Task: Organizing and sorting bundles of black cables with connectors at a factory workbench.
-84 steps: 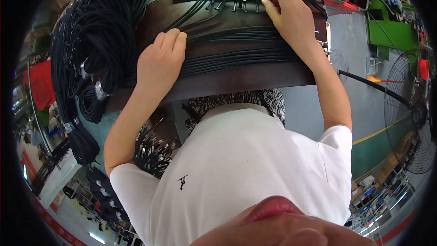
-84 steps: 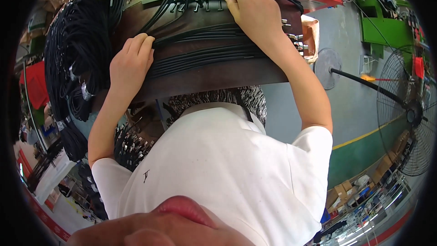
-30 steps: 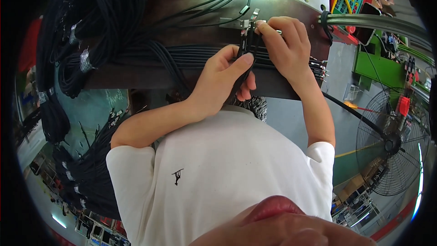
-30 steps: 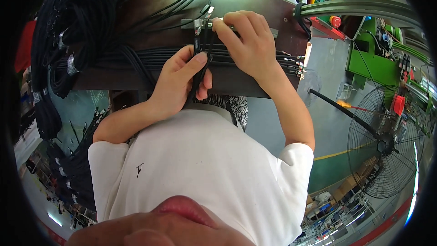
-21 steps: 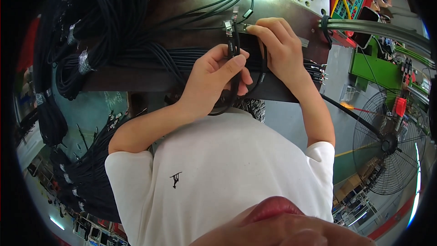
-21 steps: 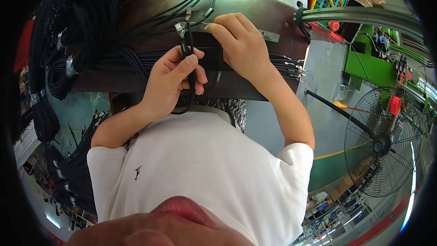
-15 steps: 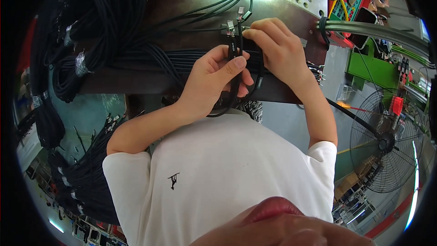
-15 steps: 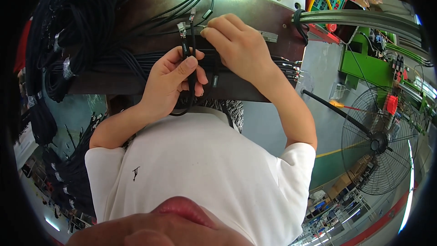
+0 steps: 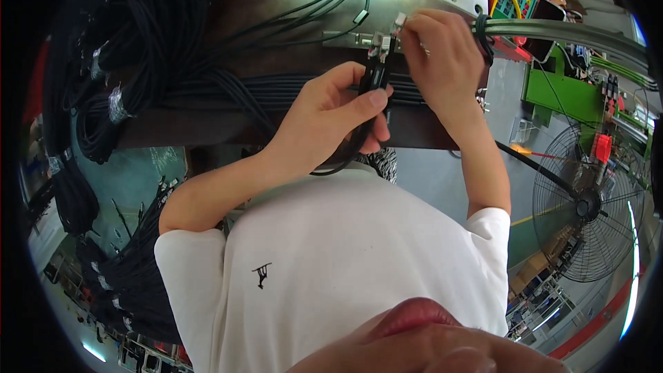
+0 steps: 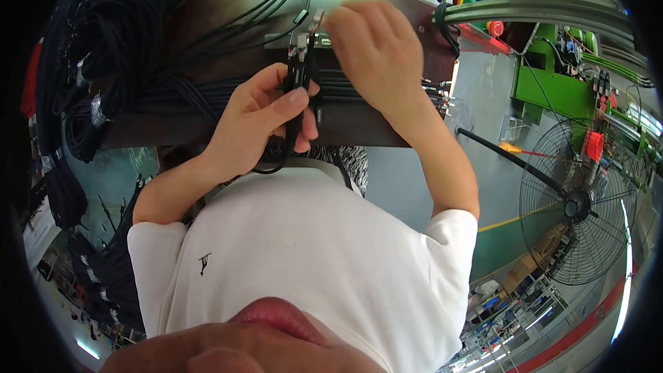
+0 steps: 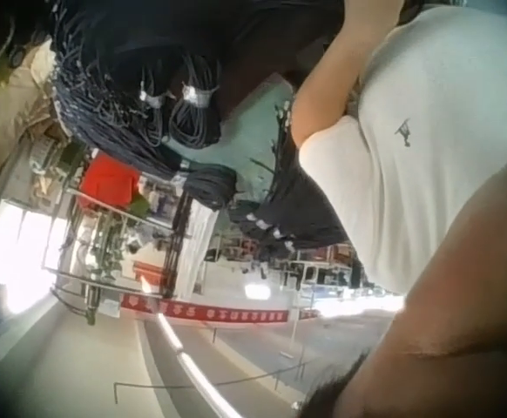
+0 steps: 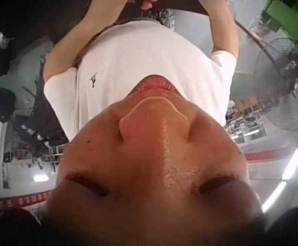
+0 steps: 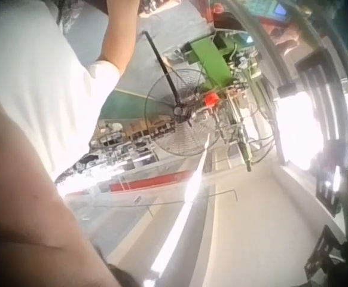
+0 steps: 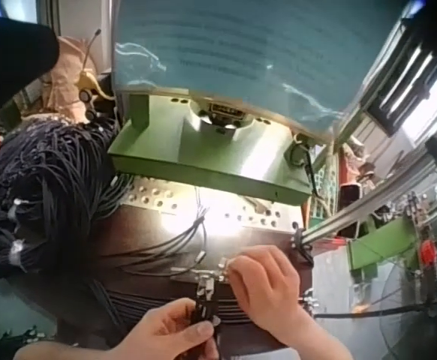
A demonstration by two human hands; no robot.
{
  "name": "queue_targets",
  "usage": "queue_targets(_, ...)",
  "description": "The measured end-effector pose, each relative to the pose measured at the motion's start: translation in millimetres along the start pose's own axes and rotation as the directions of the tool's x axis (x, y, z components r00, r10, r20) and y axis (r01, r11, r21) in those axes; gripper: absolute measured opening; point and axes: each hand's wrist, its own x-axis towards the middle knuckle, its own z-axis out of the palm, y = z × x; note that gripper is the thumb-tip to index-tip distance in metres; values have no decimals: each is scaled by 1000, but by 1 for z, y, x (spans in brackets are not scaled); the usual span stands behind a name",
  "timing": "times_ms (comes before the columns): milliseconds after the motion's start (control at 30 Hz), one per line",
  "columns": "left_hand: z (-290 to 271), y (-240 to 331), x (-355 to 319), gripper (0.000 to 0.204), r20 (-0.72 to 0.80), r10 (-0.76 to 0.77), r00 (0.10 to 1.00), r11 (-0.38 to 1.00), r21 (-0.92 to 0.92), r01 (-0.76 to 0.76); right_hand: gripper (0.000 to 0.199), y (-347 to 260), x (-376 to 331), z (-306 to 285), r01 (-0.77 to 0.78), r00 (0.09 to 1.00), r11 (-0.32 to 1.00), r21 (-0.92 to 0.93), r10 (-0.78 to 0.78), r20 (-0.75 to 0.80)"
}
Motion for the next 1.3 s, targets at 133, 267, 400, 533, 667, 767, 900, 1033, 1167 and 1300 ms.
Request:
queue_targets(133, 1, 0, 0, 23, 20, -75, 997, 994, 78, 74, 29, -3, -3, 0, 10, 996, 1000, -17, -12, -89)
queue_targets(267, -3, -2, -4, 27, -174, 121, 977, 993, 32, -117, 18, 3, -23, 7, -313, 937, 926, 211, 337, -90)
queue_targets(400, -4, -1, 0, 29, -83, 141, 987, 983, -106, -149, 16, -2, -33, 20, -368, 922, 828, 424, 383, 52)
queue_targets(533, 1, -1, 4, 30, -72, 62, 995, 996, -61, -67, 17, 0, -26, 14, -428, 903, 808, 406, 402, 151)
queue_targets(667, 0, 1, 10, 24, -90, 6, 996, 998, -64, -11, 22, 3, -23, 4, -382, 922, 867, 320, 334, 197)
queue_targets(767, 3, 5, 12, 22, -32, -70, 997, 998, -13, 69, 35, -7, -6, -27, -2, 999, 1000, -7, 1, -44)
queue_targets(900, 0, 23, 7, 25, 70, -172, 983, 946, 289, 145, 31, 22, -16, -22, 13, 991, 991, -133, -30, -127)
queue_targets(1033, 2, 21, -1, 37, 6, 259, 966, 888, 391, -241, 37, 26, -37, -19, -172, 971, 983, -68, 158, -178)
queue_targets(1167, 0, 30, 3, 37, 26, 97, 995, 972, 213, -100, 30, 22, -48, -17, -59, 998, 998, 10, 59, -8)
queue_targets(1300, 2, 23, 9, 36, 75, -65, 995, 982, 184, 51, 21, 24, -51, -7, -84, 996, 996, 35, 86, -40)
